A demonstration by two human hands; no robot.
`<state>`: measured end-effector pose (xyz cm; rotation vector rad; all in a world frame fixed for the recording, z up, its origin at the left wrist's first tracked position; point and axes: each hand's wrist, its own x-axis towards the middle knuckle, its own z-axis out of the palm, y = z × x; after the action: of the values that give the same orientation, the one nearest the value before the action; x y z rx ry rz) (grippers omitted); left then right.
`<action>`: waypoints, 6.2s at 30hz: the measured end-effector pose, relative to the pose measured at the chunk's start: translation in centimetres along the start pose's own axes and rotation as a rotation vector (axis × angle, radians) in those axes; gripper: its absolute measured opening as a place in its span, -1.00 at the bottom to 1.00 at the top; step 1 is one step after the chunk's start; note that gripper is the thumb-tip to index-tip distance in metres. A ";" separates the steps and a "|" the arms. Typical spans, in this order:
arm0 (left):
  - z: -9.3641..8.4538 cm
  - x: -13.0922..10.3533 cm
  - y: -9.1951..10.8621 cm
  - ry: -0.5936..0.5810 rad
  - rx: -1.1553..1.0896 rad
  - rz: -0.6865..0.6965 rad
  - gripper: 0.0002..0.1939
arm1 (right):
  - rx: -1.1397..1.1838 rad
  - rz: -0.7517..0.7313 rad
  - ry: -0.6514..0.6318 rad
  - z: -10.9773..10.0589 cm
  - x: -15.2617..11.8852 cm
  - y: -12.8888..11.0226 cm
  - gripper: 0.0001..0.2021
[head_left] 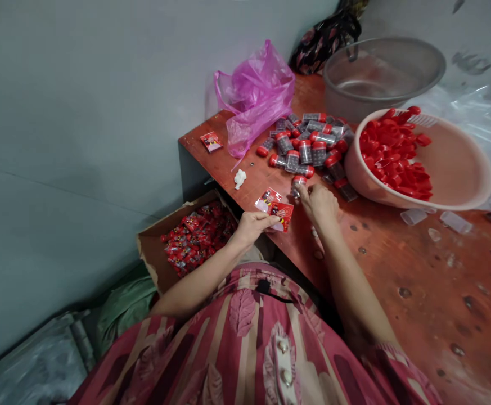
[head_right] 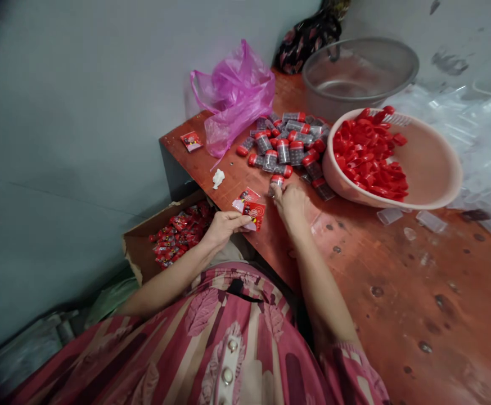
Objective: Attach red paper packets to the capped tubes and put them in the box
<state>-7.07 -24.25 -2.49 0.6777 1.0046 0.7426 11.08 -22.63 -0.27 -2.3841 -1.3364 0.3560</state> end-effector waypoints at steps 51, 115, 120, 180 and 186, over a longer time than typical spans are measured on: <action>2.6 0.0 0.2 -0.182 -0.041 0.003 -0.68 | 1.225 0.155 -0.108 2.2 -11.2 1.1 -0.78; 2.2 -1.2 0.4 -0.221 -0.164 -0.006 -0.64 | 1.264 0.203 -0.141 2.1 -12.5 0.1 -0.81; 2.6 -1.3 0.6 -0.179 -0.245 0.007 -0.61 | 1.236 0.250 -0.131 1.8 -12.2 0.2 -0.80; -2.1 -2.3 0.2 0.104 -0.284 0.175 -0.60 | 0.624 -0.594 0.011 4.7 -9.3 -1.0 -0.77; -0.8 -2.6 0.0 0.080 -0.276 0.143 -0.65 | 0.793 -0.456 -0.063 5.6 -9.4 0.0 -0.64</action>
<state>-8.73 -26.23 -1.50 0.4854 0.9110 1.0193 4.01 -29.51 -4.97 -1.3948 -1.3749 0.6729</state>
